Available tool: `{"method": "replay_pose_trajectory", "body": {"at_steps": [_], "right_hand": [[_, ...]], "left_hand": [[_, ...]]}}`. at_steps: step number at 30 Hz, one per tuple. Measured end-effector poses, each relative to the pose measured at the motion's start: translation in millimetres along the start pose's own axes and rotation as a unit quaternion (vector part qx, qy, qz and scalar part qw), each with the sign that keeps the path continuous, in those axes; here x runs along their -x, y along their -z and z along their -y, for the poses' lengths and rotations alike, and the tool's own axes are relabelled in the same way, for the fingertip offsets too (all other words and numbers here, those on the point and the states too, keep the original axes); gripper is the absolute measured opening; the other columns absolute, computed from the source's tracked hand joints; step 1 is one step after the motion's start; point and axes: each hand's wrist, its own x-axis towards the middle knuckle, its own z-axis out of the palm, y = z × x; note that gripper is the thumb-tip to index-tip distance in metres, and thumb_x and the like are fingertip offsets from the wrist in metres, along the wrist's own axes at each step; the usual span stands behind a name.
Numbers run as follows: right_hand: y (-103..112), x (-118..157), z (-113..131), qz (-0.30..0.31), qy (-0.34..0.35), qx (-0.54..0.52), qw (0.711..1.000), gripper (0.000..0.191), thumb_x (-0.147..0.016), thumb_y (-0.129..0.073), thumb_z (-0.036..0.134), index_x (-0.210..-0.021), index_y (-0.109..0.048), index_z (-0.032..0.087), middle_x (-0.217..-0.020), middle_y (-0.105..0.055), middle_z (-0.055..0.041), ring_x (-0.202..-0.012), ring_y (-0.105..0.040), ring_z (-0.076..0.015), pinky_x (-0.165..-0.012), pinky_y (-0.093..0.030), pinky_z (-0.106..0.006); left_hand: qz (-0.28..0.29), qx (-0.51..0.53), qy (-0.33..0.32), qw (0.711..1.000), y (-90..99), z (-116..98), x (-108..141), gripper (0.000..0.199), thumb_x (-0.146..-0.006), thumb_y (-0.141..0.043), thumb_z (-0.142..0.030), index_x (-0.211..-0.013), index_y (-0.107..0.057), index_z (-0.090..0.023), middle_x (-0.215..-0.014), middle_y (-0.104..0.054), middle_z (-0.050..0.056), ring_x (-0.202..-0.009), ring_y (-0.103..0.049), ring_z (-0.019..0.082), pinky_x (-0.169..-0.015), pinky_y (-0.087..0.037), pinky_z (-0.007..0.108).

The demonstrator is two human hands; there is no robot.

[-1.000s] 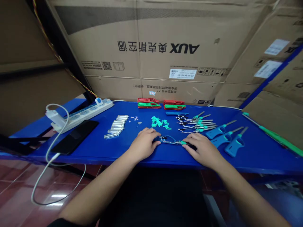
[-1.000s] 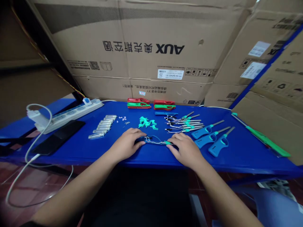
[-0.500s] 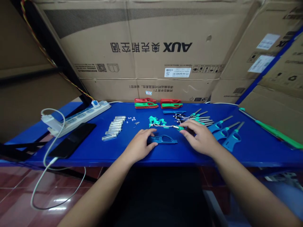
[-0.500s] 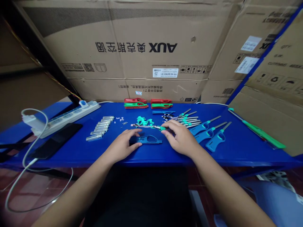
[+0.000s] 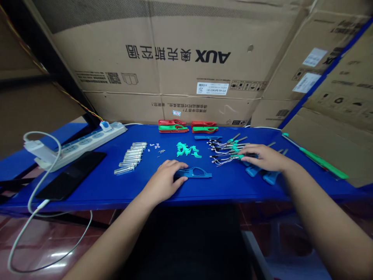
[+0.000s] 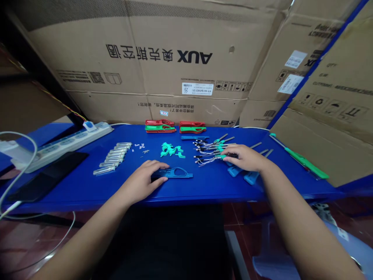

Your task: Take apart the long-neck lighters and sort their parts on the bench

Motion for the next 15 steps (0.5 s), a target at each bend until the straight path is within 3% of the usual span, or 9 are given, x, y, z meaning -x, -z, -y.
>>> {"method": "replay_pose_trajectory", "body": {"at_steps": [10,13,15], "right_hand": [[-1,-20,-18,0.036,-0.002,0.086,0.996,0.033,-0.091,-0.053,0.045,-0.102,-0.073,0.021,-0.102,-0.07,-0.0116,-0.101,-0.063,-0.0283,-0.093,-0.049,-0.047],[2,-23,-21,0.032,-0.011,0.098,0.995,0.042,-0.085,-0.059,0.044,-0.117,-0.068,0.019,-0.123,-0.064,-0.0147,-0.118,-0.058,-0.0317,-0.102,-0.046,-0.05],[3,-26,-21,0.038,-0.02,0.094,0.995,0.065,-0.079,-0.064,0.044,-0.139,-0.055,0.019,-0.146,-0.051,-0.0163,-0.137,-0.044,-0.0351,-0.113,-0.036,-0.054]], "left_hand": [[-0.004,-0.005,-0.012,1.0,2.3,-3,0,0.028,-0.092,-0.062,-0.031,-0.12,-0.065,-0.024,-0.118,-0.067,0.006,-0.113,-0.058,0.026,-0.099,-0.048,0.047],[-0.004,-0.007,-0.01,1.0,2.0,-3,-1,0.028,-0.092,-0.063,-0.03,-0.119,-0.065,-0.024,-0.118,-0.067,0.006,-0.112,-0.058,0.026,-0.1,-0.048,0.047],[-0.001,-0.008,-0.008,1.0,1.0,-3,-2,0.028,-0.092,-0.062,-0.031,-0.119,-0.065,-0.024,-0.118,-0.067,0.006,-0.113,-0.058,0.026,-0.1,-0.048,0.047]]}}
